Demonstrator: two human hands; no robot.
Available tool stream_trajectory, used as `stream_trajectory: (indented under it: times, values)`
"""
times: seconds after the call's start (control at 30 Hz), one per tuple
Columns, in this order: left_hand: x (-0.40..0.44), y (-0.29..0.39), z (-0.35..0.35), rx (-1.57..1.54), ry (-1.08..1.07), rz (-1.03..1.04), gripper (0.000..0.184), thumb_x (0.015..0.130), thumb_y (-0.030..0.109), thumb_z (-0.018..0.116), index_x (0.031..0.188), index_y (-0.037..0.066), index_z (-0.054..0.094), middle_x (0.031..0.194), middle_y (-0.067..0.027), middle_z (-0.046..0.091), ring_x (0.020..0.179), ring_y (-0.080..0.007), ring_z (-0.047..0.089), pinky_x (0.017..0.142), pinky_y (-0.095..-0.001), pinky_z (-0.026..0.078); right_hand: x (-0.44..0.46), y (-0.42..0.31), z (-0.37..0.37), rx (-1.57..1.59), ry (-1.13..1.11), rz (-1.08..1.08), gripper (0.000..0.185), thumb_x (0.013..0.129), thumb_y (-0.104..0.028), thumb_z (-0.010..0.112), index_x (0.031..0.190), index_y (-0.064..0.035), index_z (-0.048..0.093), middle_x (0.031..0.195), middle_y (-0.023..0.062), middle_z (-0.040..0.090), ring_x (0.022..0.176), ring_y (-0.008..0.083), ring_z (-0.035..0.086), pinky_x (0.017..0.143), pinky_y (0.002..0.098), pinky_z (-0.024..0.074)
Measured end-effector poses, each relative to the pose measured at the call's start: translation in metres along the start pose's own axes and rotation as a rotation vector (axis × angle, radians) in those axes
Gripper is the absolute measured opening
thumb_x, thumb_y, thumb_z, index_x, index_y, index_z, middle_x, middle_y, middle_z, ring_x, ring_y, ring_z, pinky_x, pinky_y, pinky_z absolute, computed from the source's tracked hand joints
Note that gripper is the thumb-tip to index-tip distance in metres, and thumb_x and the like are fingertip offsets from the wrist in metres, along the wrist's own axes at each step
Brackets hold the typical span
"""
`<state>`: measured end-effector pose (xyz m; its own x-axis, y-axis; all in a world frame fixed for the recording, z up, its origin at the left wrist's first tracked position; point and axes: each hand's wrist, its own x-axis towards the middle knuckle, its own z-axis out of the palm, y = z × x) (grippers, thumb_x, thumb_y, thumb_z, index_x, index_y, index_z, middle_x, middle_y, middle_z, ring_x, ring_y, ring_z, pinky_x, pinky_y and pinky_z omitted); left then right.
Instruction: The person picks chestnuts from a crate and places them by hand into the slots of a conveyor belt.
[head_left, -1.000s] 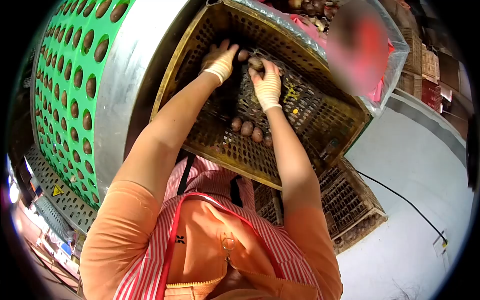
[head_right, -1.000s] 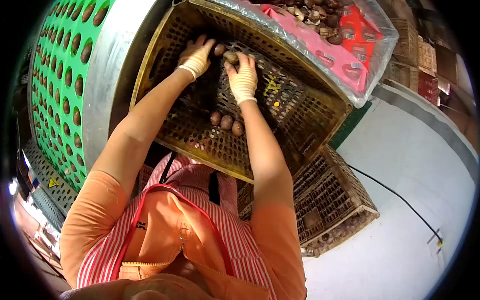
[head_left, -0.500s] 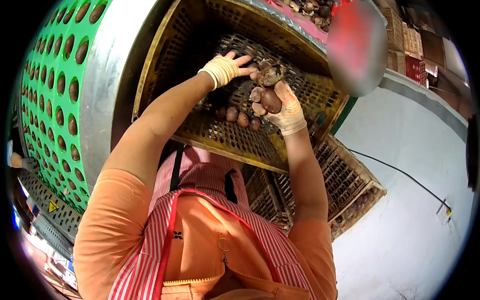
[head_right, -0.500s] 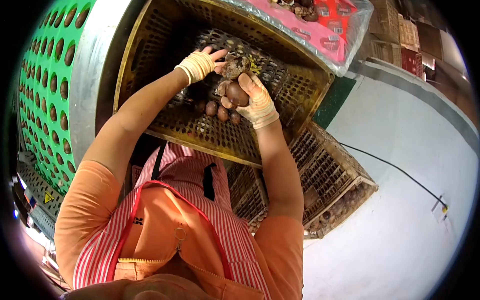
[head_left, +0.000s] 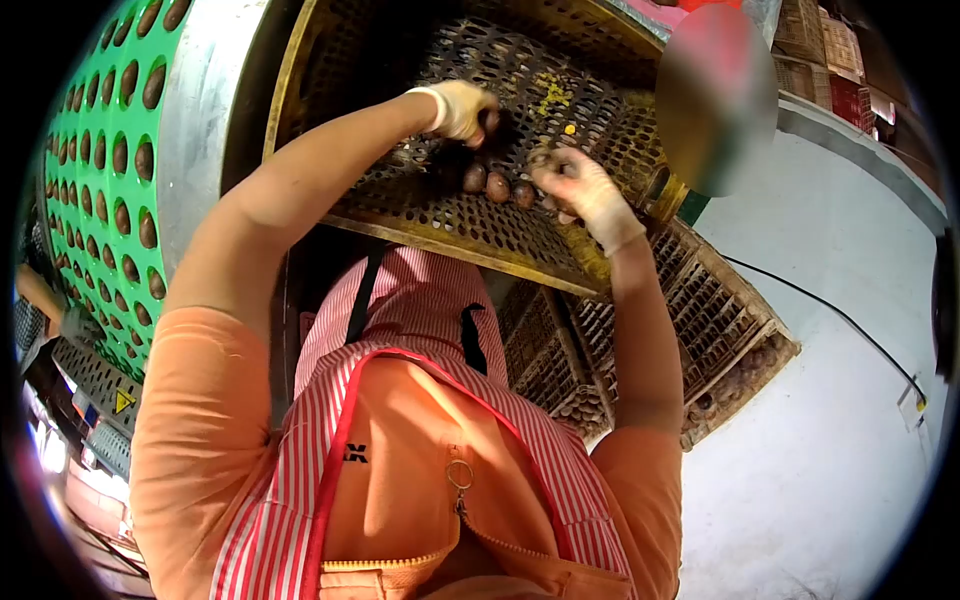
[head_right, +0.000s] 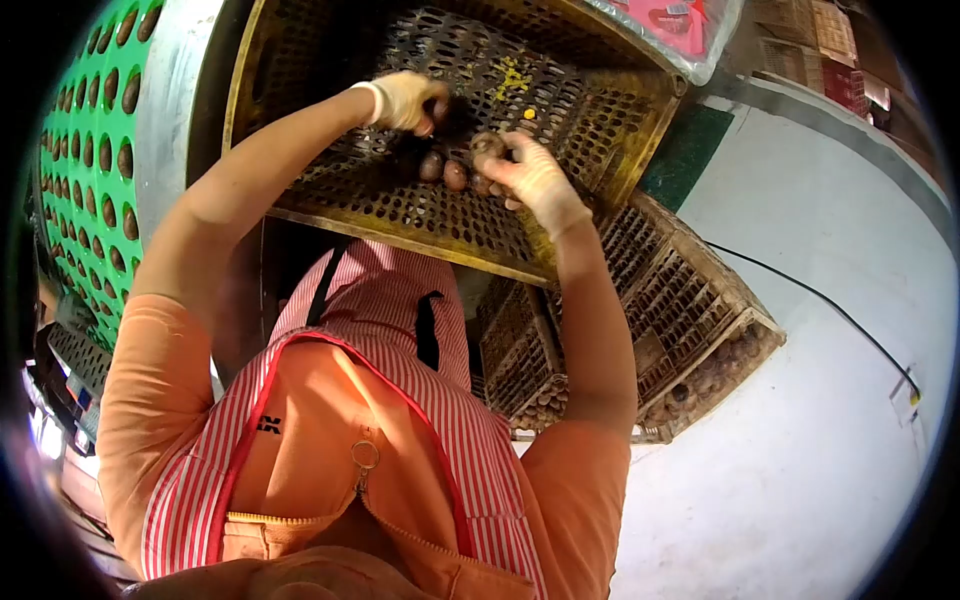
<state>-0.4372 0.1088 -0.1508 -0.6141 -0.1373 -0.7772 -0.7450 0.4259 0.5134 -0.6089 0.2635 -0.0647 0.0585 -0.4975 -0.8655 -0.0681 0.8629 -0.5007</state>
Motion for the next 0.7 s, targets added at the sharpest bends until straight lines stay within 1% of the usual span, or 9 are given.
stream_trajectory:
  times: [0.13, 0.27, 0.43, 0.47, 0.5, 0.57, 0.6, 0.63, 0.7]
  values:
    - [-0.006, -0.036, 0.045, -0.093, -0.302, 0.044, 0.052, 0.076, 0.031, 0.077, 0.121, 0.013, 0.059, 0.097, -0.0096, 0.066, 0.085, -0.0225, 0.063, 0.065, -0.0434, 0.053, 0.061, 0.03, 0.026, -0.297, -0.124, 0.191, 0.071, 0.077, -0.028, 0.08, 0.136, -0.0041, 0.049, 0.102, 0.0107, 0.066, 0.09, 0.0212, 0.06, 0.079, 0.0387, 0.0519]
    - [-0.002, -0.047, 0.052, -0.559, -0.49, -0.083, 0.057, 0.076, 0.037, 0.077, 0.125, 0.017, 0.056, 0.094, -0.0042, 0.061, 0.079, -0.0187, 0.06, 0.059, -0.039, 0.049, 0.077, 0.035, 0.03, -0.257, -0.271, 0.252, 0.07, 0.081, -0.024, 0.077, 0.14, -0.0058, 0.044, 0.094, 0.0034, 0.064, 0.072, 0.0122, 0.059, 0.068, 0.0345, 0.0502]
    - [0.034, -0.052, 0.06, -0.505, -0.643, -0.085, 0.073, 0.074, 0.045, 0.077, 0.139, 0.026, 0.049, 0.124, 0.0014, 0.056, 0.105, -0.0189, 0.052, 0.089, -0.0431, 0.044, 0.093, 0.029, 0.022, -0.28, -0.403, 0.318, 0.069, 0.079, -0.029, 0.079, 0.136, -0.0081, 0.046, 0.106, 0.0024, 0.064, 0.075, 0.0138, 0.06, 0.065, 0.0291, 0.0487]
    - [0.055, -0.058, 0.069, -0.51, -0.765, -0.119, 0.03, 0.08, 0.052, 0.07, 0.09, 0.024, 0.065, 0.101, 0.0009, 0.061, 0.096, -0.0197, 0.052, 0.086, -0.0413, 0.042, 0.092, 0.022, 0.026, -0.244, -0.407, 0.325, 0.062, 0.078, -0.026, 0.079, 0.129, -0.0065, 0.049, 0.096, 0.0024, 0.062, 0.071, 0.014, 0.06, 0.056, 0.0256, 0.0457]
    - [0.055, -0.048, 0.073, -0.528, -0.713, -0.141, 0.03, 0.08, 0.052, 0.07, 0.078, 0.025, 0.06, 0.088, 0.0036, 0.059, 0.087, -0.0175, 0.051, 0.083, -0.0404, 0.041, 0.103, 0.031, 0.021, -0.215, -0.433, 0.34, 0.053, 0.077, -0.024, 0.08, 0.12, -0.0061, 0.053, 0.088, 0.002, 0.059, 0.066, 0.0138, 0.058, 0.048, 0.0243, 0.0414]
    - [0.065, -0.035, 0.066, -0.262, -0.782, 0.081, 0.029, 0.08, 0.05, 0.072, 0.072, 0.026, 0.057, 0.078, 0.0062, 0.056, 0.079, -0.0162, 0.048, 0.078, -0.0382, 0.038, 0.108, 0.028, 0.018, -0.208, -0.493, 0.367, 0.039, 0.079, -0.02, 0.078, 0.108, -0.0072, 0.056, 0.085, 0.0016, 0.057, 0.063, 0.0136, 0.056, 0.044, 0.0265, 0.0391]
    - [0.064, -0.027, 0.062, -0.152, -0.745, 0.204, 0.026, 0.081, 0.042, 0.07, 0.089, 0.018, 0.065, 0.097, 0.001, 0.062, 0.1, -0.0185, 0.052, 0.092, -0.0411, 0.039, 0.108, 0.031, 0.019, -0.246, -0.449, 0.361, 0.035, 0.081, -0.02, 0.076, 0.107, -0.0082, 0.056, 0.084, 0.0012, 0.057, 0.061, 0.0134, 0.055, 0.044, 0.0276, 0.0397]
    - [0.085, -0.025, 0.075, -0.27, -0.827, 0.19, 0.025, 0.08, 0.04, 0.072, 0.082, 0.017, 0.061, 0.079, 0.002, 0.057, 0.079, -0.0179, 0.052, 0.077, -0.0398, 0.043, 0.11, 0.033, 0.021, -0.279, -0.403, 0.359, 0.031, 0.083, -0.02, 0.073, 0.106, -0.0092, 0.056, 0.082, 0.0007, 0.057, 0.059, 0.0132, 0.054, 0.044, 0.0286, 0.0403]
    - [-0.016, 0.004, 0.034, -0.402, -0.509, 0.258, 0.026, 0.078, 0.036, 0.074, 0.083, 0.015, 0.06, 0.074, 0.0008, 0.055, 0.066, -0.0183, 0.05, 0.064, -0.0378, 0.044, 0.111, 0.027, 0.038, -0.253, -0.102, 0.534, 0.027, 0.085, -0.021, 0.069, 0.107, -0.0105, 0.056, 0.079, 0.0003, 0.057, 0.055, 0.0133, 0.051, 0.044, 0.0303, 0.0414]
